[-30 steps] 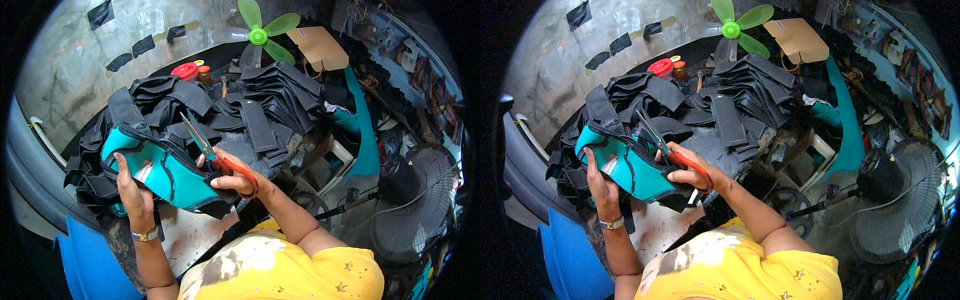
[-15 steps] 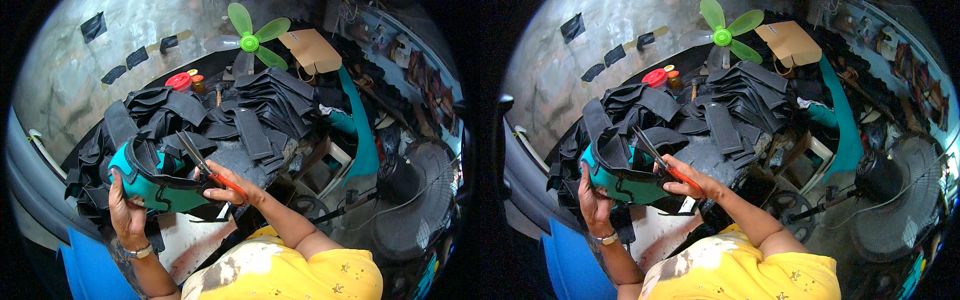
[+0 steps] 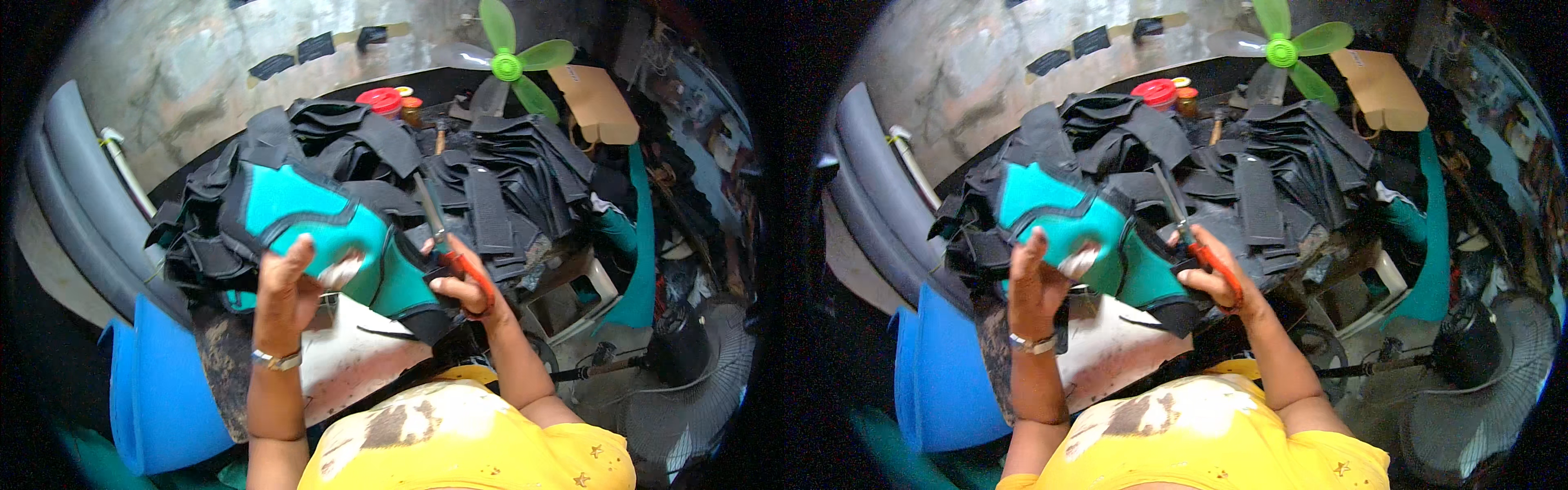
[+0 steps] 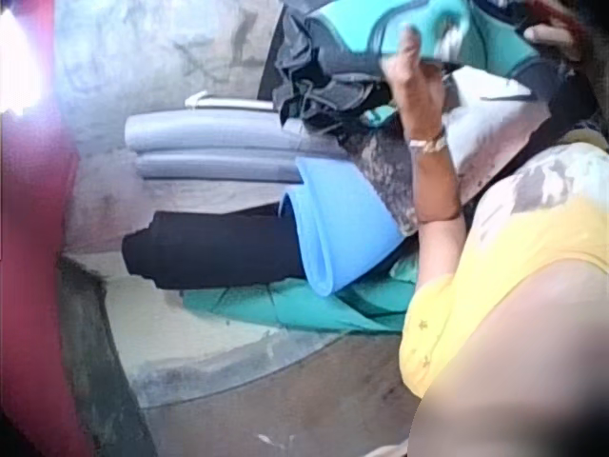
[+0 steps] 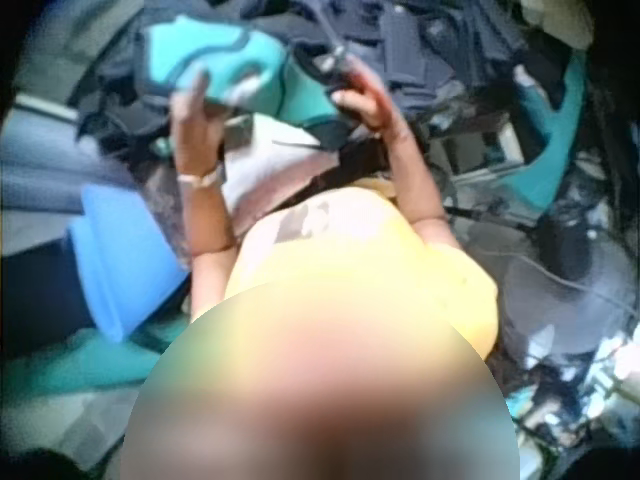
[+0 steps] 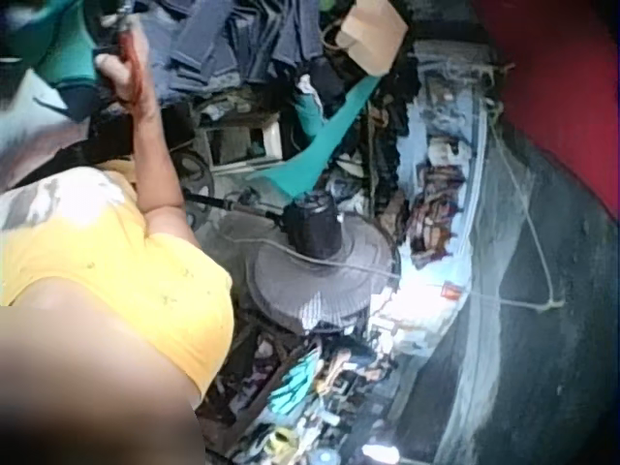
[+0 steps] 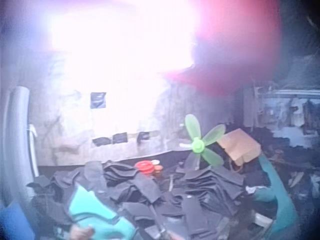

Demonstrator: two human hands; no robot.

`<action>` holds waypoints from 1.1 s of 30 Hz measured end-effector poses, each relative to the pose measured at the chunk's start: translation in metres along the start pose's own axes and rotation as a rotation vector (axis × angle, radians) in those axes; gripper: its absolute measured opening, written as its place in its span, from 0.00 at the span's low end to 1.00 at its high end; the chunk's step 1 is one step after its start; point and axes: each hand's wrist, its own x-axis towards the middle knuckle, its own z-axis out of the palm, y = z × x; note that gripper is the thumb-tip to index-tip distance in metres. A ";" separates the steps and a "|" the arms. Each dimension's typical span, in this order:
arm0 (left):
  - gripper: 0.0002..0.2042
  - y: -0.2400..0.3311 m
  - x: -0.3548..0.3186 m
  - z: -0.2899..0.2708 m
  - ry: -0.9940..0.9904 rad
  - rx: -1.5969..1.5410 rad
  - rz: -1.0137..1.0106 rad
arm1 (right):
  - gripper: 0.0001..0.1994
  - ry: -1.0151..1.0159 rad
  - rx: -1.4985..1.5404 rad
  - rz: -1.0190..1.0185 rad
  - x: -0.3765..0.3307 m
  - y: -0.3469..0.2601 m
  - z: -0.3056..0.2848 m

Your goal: The person uses red-handled scissors to trim the black edges of teal foam pieces. They hold each piece with the left hand, cut along the perimeter, and place the trimmed pieces into a pile on the workbench. The person repeats this process for several foam pieces throughout the clip.

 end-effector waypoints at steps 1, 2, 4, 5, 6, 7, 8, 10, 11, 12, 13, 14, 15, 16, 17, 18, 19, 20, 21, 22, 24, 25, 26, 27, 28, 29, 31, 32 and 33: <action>0.22 -0.005 0.002 0.001 -0.001 -0.066 -0.062 | 0.26 0.027 -0.103 -0.041 0.000 -0.003 0.000; 0.22 -0.010 0.005 0.003 -0.026 -0.048 -0.037 | 0.25 0.048 -0.150 -0.041 0.000 -0.005 0.001; 0.20 -0.014 0.009 0.004 -0.021 0.016 -0.045 | 0.25 0.056 -0.213 -0.029 0.000 -0.011 0.002; 0.19 -0.015 0.011 0.004 0.015 0.066 -0.072 | 0.25 0.050 -0.223 -0.019 -0.001 -0.014 0.002; 0.18 -0.016 0.011 0.003 0.056 0.118 -0.101 | 0.24 0.038 -0.223 0.005 -0.002 -0.016 0.004; 0.17 -0.018 0.012 0.002 0.081 0.125 -0.050 | 0.24 0.024 -0.273 -0.015 -0.002 -0.017 0.006; 0.16 -0.023 0.012 0.002 0.106 0.132 0.001 | 0.24 0.007 -0.317 -0.026 -0.003 -0.019 0.008; 0.12 -0.028 0.014 -0.003 0.106 0.183 0.109 | 0.22 0.001 -0.347 -0.027 -0.004 -0.020 0.012; 0.12 -0.030 0.016 -0.007 0.171 0.357 0.169 | 0.23 -0.008 -0.291 -0.069 -0.005 -0.021 0.014; 0.12 -0.031 0.018 -0.010 0.196 0.512 0.240 | 0.23 -0.012 -0.248 -0.095 -0.005 -0.022 0.015; 0.11 -0.031 0.019 -0.013 0.262 0.684 0.260 | 0.23 -0.013 -0.203 -0.117 -0.007 -0.023 0.017; 0.11 -0.031 0.020 -0.015 0.269 0.750 0.217 | 0.24 -0.018 -0.230 -0.156 -0.007 -0.025 0.018; 0.12 -0.031 0.021 -0.015 0.231 0.515 0.206 | 0.23 0.015 -0.208 -0.179 -0.008 -0.028 0.020; 0.12 -0.030 0.020 -0.015 0.235 0.306 0.124 | 0.22 0.058 -0.186 -0.202 -0.008 -0.030 0.022; 0.12 -0.031 0.020 -0.013 0.172 0.076 0.086 | 0.22 0.109 -0.158 -0.215 -0.009 -0.031 0.024; 0.15 -0.031 0.019 -0.010 0.198 -0.008 -0.013 | 0.22 0.181 -0.219 -0.293 -0.008 -0.032 0.028; 0.17 -0.031 0.016 -0.006 0.225 -0.094 -0.072 | 0.22 0.223 -0.197 -0.285 -0.008 -0.032 0.031; 0.21 -0.036 0.013 0.000 0.140 -0.143 -0.111 | 0.21 0.265 -0.183 -0.271 -0.007 -0.032 0.035; 0.24 -0.042 0.010 0.006 0.178 -0.148 -0.188 | 0.21 0.297 -0.165 -0.277 -0.005 -0.031 0.039; 0.29 -0.050 0.007 0.014 0.015 -0.176 -0.084 | 0.20 0.340 -0.137 -0.378 0.001 -0.026 0.044; 0.35 -0.053 0.002 0.018 -0.041 -0.173 -0.107 | 0.20 0.400 -0.046 -0.377 0.005 -0.020 0.053; 0.36 -0.055 0.001 0.020 -0.061 -0.187 -0.052 | 0.19 0.434 0.000 -0.374 0.006 -0.017 0.057; 0.37 -0.056 -0.002 0.022 -0.011 -0.127 -0.109 | 0.19 0.447 -0.055 -0.346 0.003 -0.015 0.059; 0.37 -0.057 -0.002 0.023 0.009 -0.083 -0.136 | 0.19 0.450 -0.090 -0.315 0.004 -0.012 0.061; 0.38 -0.057 -0.002 0.023 0.027 -0.041 -0.163 | 0.20 0.459 -0.133 -0.305 0.003 -0.010 0.063; 0.38 -0.056 0.000 0.023 0.014 0.036 -0.132 | 0.20 0.473 -0.167 -0.251 0.002 -0.009 0.062; 0.38 -0.050 0.005 0.021 -0.005 0.198 -0.082 | 0.17 0.388 -0.171 -0.218 -0.004 -0.011 0.056; 0.37 -0.044 0.008 0.018 -0.024 0.213 -0.056 | 0.17 0.340 0.010 -0.144 -0.007 -0.012 0.051; 0.35 -0.038 0.011 0.015 -0.028 0.235 -0.033 | 0.16 0.248 0.213 -0.078 -0.011 -0.013 0.048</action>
